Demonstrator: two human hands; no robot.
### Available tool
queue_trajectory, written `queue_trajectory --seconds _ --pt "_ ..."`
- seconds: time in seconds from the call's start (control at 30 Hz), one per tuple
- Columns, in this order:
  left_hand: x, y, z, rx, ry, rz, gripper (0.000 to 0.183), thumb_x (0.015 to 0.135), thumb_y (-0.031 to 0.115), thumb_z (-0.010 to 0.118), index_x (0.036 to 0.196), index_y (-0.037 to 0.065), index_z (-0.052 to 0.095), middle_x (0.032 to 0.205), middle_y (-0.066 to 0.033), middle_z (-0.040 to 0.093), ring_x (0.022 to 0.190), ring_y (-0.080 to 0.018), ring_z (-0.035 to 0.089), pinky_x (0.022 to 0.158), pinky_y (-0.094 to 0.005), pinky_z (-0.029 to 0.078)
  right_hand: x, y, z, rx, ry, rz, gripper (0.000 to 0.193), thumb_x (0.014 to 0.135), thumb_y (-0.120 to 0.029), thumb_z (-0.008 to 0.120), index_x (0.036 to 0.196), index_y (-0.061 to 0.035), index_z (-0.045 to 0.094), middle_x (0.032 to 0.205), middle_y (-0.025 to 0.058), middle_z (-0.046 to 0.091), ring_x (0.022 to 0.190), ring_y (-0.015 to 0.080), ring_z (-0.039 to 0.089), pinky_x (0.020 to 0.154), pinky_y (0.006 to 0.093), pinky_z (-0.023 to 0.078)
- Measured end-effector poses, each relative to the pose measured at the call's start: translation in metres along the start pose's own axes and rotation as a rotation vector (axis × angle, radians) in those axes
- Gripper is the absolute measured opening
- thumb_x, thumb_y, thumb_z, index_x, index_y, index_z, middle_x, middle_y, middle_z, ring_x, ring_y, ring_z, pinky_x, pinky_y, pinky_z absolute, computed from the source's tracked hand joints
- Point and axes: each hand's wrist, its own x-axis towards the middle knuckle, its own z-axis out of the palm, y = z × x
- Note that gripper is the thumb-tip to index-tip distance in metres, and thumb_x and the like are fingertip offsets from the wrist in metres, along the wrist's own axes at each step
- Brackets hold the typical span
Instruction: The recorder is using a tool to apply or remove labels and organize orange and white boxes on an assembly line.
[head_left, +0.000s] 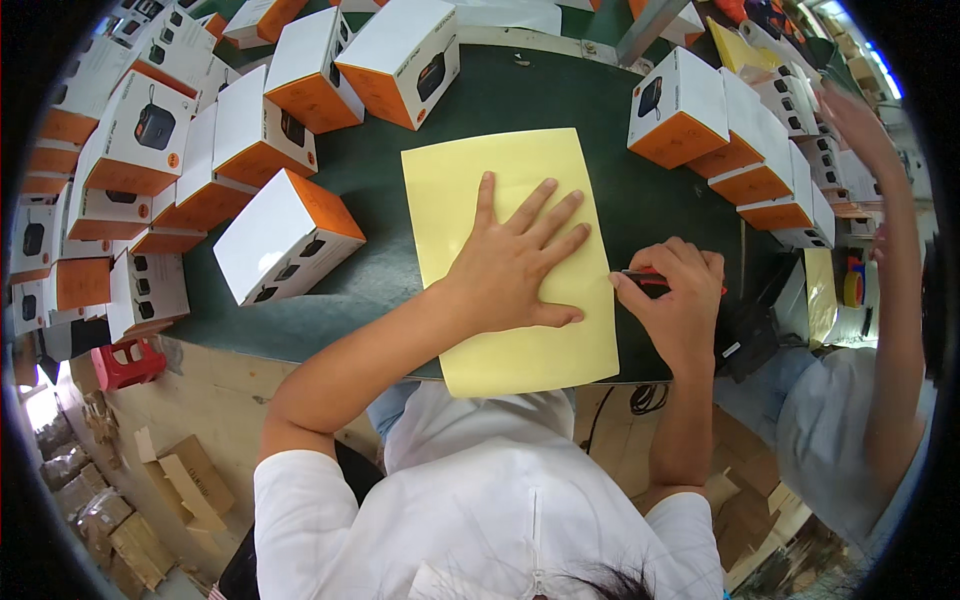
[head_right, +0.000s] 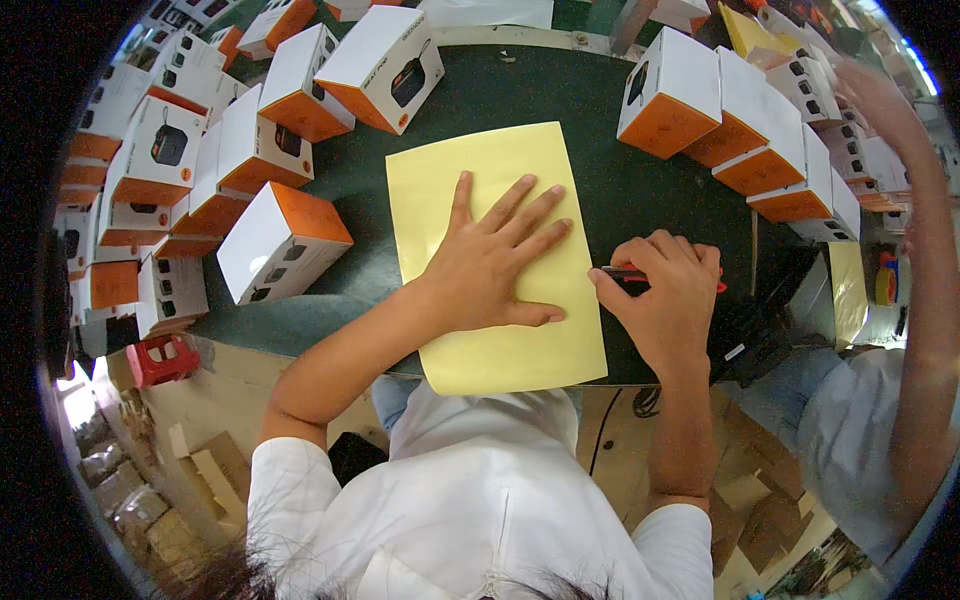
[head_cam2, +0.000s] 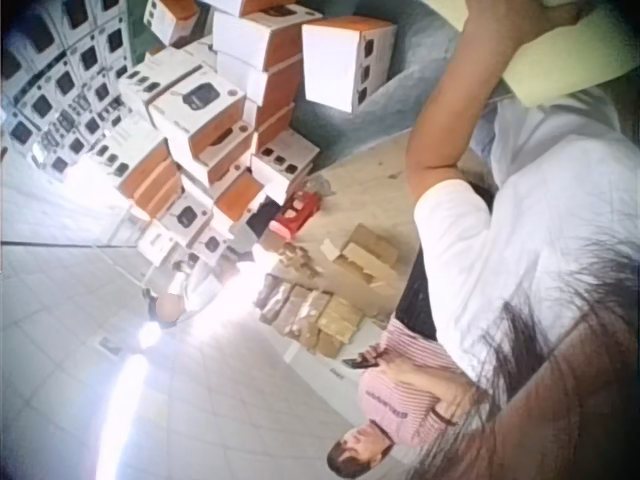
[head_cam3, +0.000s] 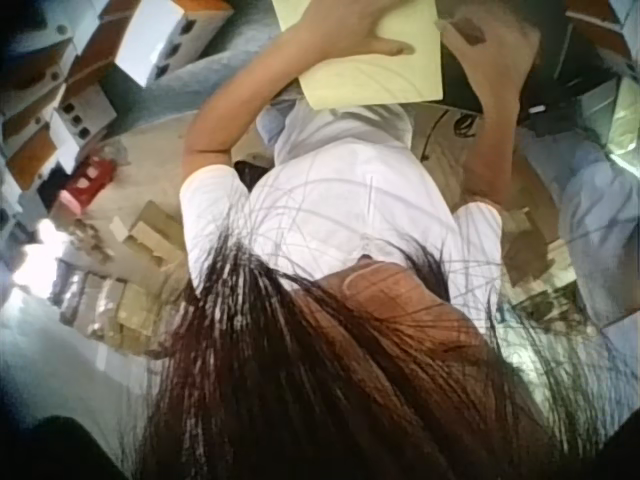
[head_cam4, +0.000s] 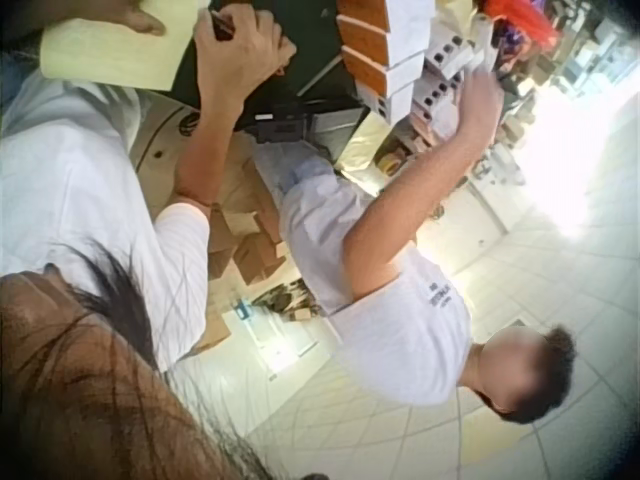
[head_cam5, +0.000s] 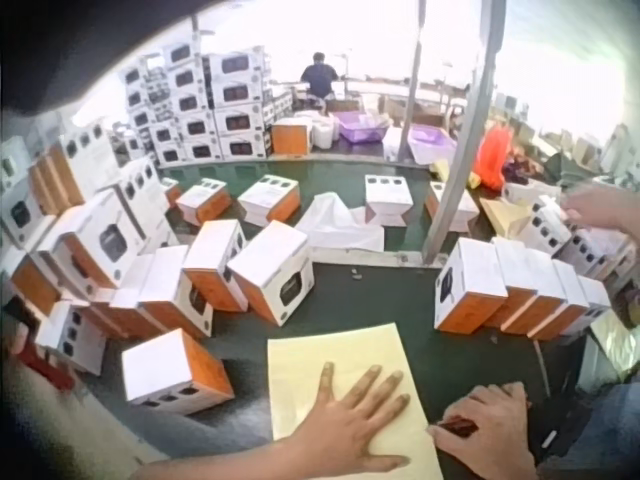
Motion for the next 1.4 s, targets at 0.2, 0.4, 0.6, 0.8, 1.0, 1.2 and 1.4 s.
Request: queue_trajectory --seconds 0.2,0.4,0.6,0.8,1.0,1.2,1.4 --pt "-0.011 -0.001 -0.001 -0.010 0.106 0.017 0.093 0.084 0.076 0.063 0.151 0.013 0.052 0.167 -0.0166 0.032 0.158 -0.0374 0.022 0.119 -0.0772 0.005 0.001 -0.013 -0.016 0.162 0.044 0.032 0.023 0.072 -0.018 0.087 0.079 -0.0124 0.066 0.082 -0.0001 0.064 0.081 0.0214 0.061 0.084 0.0381 0.037" --pt "-0.096 -0.011 -0.125 0.175 0.498 -0.025 0.059 0.086 0.053 0.077 0.129 0.014 0.068 0.153 -0.0164 0.050 0.139 -0.0400 0.047 0.119 -0.0603 0.031 -0.023 -0.011 -0.033 0.306 0.099 0.053 0.022 0.073 -0.010 0.084 0.082 -0.0099 0.064 0.081 0.0013 0.061 0.082 0.0209 0.056 0.084 0.0343 0.038" --pt "-0.162 -0.059 -0.153 0.162 0.229 -0.488 0.063 0.091 0.043 0.075 0.143 0.010 0.062 0.148 -0.0161 0.053 0.131 -0.0350 0.054 0.111 -0.0482 0.044 -0.012 -0.039 -0.020 0.509 0.018 0.073 0.020 0.072 -0.008 0.082 0.083 -0.0094 0.065 0.081 0.0014 0.061 0.085 0.0205 0.051 0.082 0.0345 0.040" --pt "-0.173 -0.046 -0.086 -1.152 0.924 -0.459 0.053 0.103 0.035 0.063 0.146 0.005 0.055 0.139 -0.0121 0.061 0.126 -0.0266 0.061 0.108 -0.0430 0.049 0.010 -0.095 -0.020 0.555 0.058 -0.066 0.020 0.073 -0.015 0.085 0.081 -0.0102 0.068 0.079 0.0005 0.063 0.079 0.0197 0.057 0.084 0.0342 0.038" --pt "-0.164 -0.016 -0.030 -2.302 0.940 -0.345 0.043 0.109 0.035 0.053 0.141 0.007 0.057 0.136 -0.0102 0.067 0.125 -0.0262 0.065 0.108 -0.0464 0.052 0.019 -0.123 -0.021 0.533 0.053 -0.203 0.020 0.075 -0.020 0.086 0.080 -0.0123 0.068 0.078 -0.0012 0.065 0.074 0.0179 0.060 0.079 0.0356 0.035" --pt "-0.159 -0.006 -0.023 -2.371 0.892 -0.314 0.042 0.110 0.035 0.052 0.142 0.008 0.055 0.138 -0.0086 0.066 0.127 -0.0246 0.064 0.109 -0.0458 0.051 0.020 -0.131 -0.012 0.441 0.066 -0.217 0.022 0.075 -0.024 0.086 0.081 -0.0135 0.068 0.077 -0.0001 0.064 0.074 0.0208 0.059 0.080 0.0372 0.036" --pt "-0.157 -0.003 -0.023 -2.338 0.941 -0.384 0.039 0.110 0.034 0.052 0.136 0.006 0.060 0.134 -0.0117 0.069 0.122 -0.0278 0.067 0.107 -0.0485 0.054 0.022 -0.145 -0.012 0.303 0.092 -0.221 0.022 0.077 -0.028 0.085 0.085 -0.0132 0.070 0.081 0.0016 0.065 0.078 0.0226 0.060 0.084 0.0404 0.038"
